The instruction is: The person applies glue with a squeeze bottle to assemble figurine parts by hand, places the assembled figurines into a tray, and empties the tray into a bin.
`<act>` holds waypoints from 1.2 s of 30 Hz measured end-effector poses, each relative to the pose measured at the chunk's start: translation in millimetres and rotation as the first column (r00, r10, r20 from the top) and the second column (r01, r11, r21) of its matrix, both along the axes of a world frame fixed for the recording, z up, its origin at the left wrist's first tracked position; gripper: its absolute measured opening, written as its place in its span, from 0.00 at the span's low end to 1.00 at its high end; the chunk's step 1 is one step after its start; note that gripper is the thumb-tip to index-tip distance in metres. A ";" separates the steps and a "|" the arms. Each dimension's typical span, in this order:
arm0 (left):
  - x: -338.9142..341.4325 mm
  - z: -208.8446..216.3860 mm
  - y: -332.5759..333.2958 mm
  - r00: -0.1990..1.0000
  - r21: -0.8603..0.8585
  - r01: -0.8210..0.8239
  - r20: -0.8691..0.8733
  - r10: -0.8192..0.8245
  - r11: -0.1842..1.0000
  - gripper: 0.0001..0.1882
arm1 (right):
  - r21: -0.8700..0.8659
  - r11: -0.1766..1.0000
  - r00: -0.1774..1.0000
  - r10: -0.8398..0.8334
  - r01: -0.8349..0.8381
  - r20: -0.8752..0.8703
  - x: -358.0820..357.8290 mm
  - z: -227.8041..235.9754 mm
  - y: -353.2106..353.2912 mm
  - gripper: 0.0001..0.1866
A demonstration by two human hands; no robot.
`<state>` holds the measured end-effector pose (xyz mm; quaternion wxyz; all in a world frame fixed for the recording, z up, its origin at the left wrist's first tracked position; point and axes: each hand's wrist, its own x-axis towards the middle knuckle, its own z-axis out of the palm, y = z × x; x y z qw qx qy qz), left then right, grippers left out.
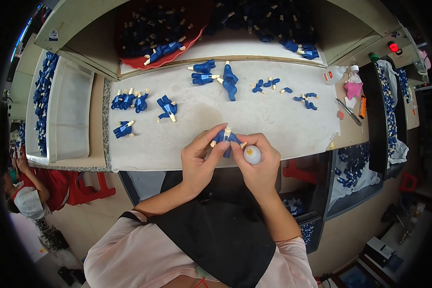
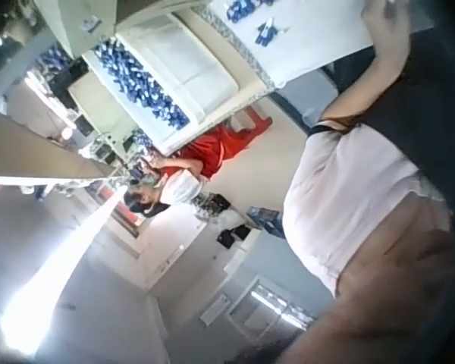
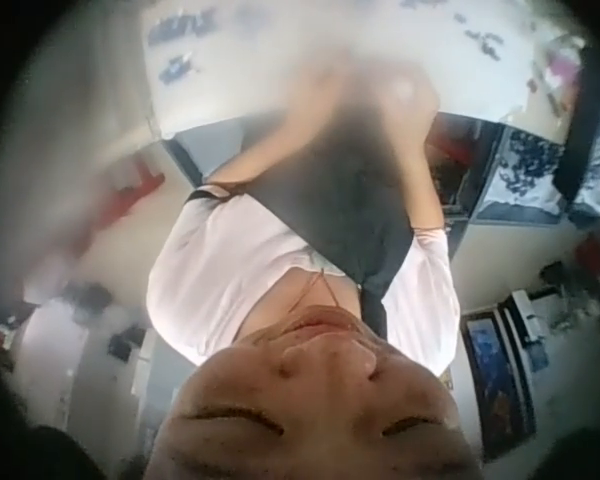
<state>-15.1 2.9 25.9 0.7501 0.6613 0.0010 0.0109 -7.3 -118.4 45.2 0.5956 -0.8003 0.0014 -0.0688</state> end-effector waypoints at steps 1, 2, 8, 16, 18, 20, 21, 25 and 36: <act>2.6 -0.3 1.5 1.000 -0.004 -0.001 0.001 0.001 1.000 0.17 | -0.005 1.000 1.000 0.016 -0.016 -0.022 1.9 0.7 1.5 0.08; 5.7 -0.1 2.8 0.999 -0.137 -0.011 -0.039 0.006 0.990 0.17 | -0.007 1.000 1.000 0.017 -0.018 -0.021 4.0 1.6 3.3 0.08; 10.9 -6.2 16.1 0.959 -0.528 -0.051 -0.262 -0.106 0.848 0.15 | -0.062 0.991 0.990 0.120 -0.116 0.076 -3.8 -2.0 10.0 0.21; 24.4 6.6 57.2 0.951 -0.611 -0.034 -0.262 -0.162 0.791 0.11 | -0.037 0.996 0.993 0.082 -0.079 0.083 -9.5 -4.1 -6.9 0.18; 50.5 16.3 85.0 0.985 -0.342 -0.033 -0.170 -0.027 0.939 0.11 | -0.016 0.998 0.995 0.069 -0.068 0.072 -4.3 -6.1 -8.6 0.16; 85.0 25.6 115.7 0.988 0.062 -0.144 0.072 0.140 0.988 0.11 | -0.045 0.996 0.995 0.079 -0.077 0.061 -4.2 -7.6 -10.3 0.14; 104.2 32.6 130.3 0.954 0.237 -0.261 0.213 0.212 0.936 0.11 | -0.040 0.995 0.993 0.095 -0.093 0.064 -6.2 -6.2 -9.7 0.14; 172.1 30.1 153.9 0.823 0.625 -0.555 0.508 0.254 0.549 0.14 | -0.086 0.992 0.991 0.103 -0.095 0.091 -7.4 -4.9 -9.0 0.12; 140.8 61.6 180.0 0.869 0.850 -0.475 0.494 -0.031 0.229 0.23 | -0.195 0.944 0.925 0.307 -0.267 0.224 46.2 6.7 3.0 0.09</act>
